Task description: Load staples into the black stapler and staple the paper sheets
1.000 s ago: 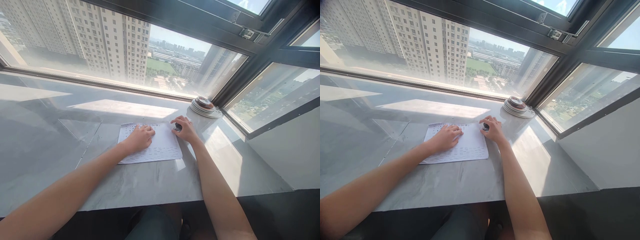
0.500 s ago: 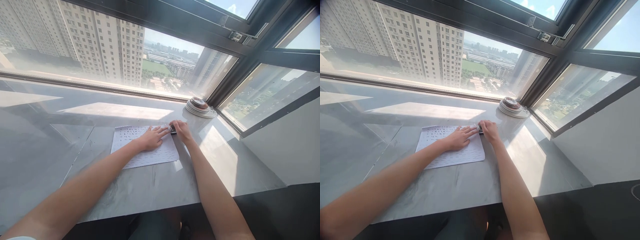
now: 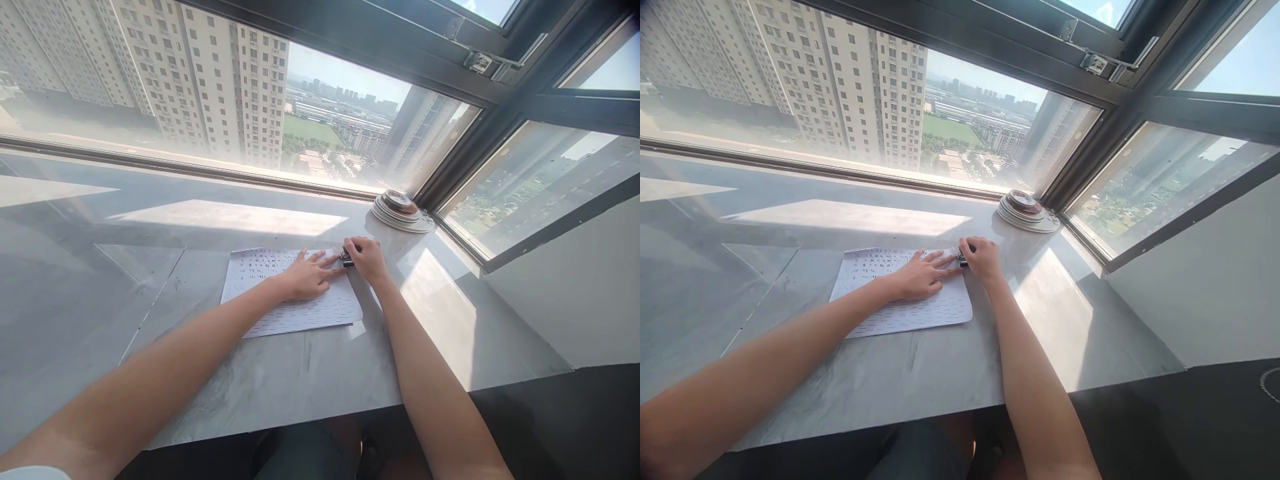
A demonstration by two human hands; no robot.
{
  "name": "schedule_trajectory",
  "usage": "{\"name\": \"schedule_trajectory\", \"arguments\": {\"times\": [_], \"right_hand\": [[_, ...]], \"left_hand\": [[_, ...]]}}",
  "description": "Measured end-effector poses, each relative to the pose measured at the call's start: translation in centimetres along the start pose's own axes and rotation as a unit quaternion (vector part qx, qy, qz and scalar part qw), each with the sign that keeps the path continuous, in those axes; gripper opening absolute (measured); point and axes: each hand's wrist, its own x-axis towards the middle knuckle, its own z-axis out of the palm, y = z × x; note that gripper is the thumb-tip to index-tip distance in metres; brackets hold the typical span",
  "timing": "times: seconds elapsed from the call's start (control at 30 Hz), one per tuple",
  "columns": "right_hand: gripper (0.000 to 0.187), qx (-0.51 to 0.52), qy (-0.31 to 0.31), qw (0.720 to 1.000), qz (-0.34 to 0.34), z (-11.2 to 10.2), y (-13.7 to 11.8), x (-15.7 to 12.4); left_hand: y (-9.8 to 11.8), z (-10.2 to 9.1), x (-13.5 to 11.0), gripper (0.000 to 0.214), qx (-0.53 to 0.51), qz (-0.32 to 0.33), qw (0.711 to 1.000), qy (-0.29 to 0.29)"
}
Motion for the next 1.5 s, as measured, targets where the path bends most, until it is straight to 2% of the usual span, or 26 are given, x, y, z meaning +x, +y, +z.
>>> {"name": "schedule_trajectory", "arguments": {"times": [0.17,0.4,0.7,0.9,1.13,1.37,1.5], "right_hand": [[0.046,-0.003,-0.003,1.0,0.006,0.1,-0.1,-0.1],[0.043,-0.067,-0.01,0.997,0.027,0.8,-0.7,-0.5],[0.037,-0.13,-0.012,0.991,-0.01,1.7,-1.0,-0.8],[0.041,-0.157,0.001,0.987,-0.019,2.1,-1.0,-0.9],[0.047,-0.149,-0.018,0.988,-0.018,2.0,-0.8,-1.0],[0.043,-0.234,-0.022,0.972,-0.008,2.5,-1.0,-1.2],[0.045,-0.311,-0.037,0.949,-0.042,2.5,-1.2,-1.5]], "left_hand": [[0.6,0.0,0.0,0.058,-0.004,-0.008,1.0,-0.002],[0.8,0.3,-0.4,0.057,-0.001,-0.016,1.0,0.001],[1.1,0.5,-0.5,0.057,0.003,-0.029,1.0,-0.008],[1.0,0.8,-0.3,0.057,-0.004,-0.029,1.0,-0.007],[0.8,1.2,-0.1,0.058,-0.01,-0.023,1.0,-0.011],[1.0,0.9,-0.1,0.059,-0.033,-0.025,0.999,-0.02],[1.1,0.8,-0.2,0.059,-0.036,-0.022,0.999,-0.019]]}}
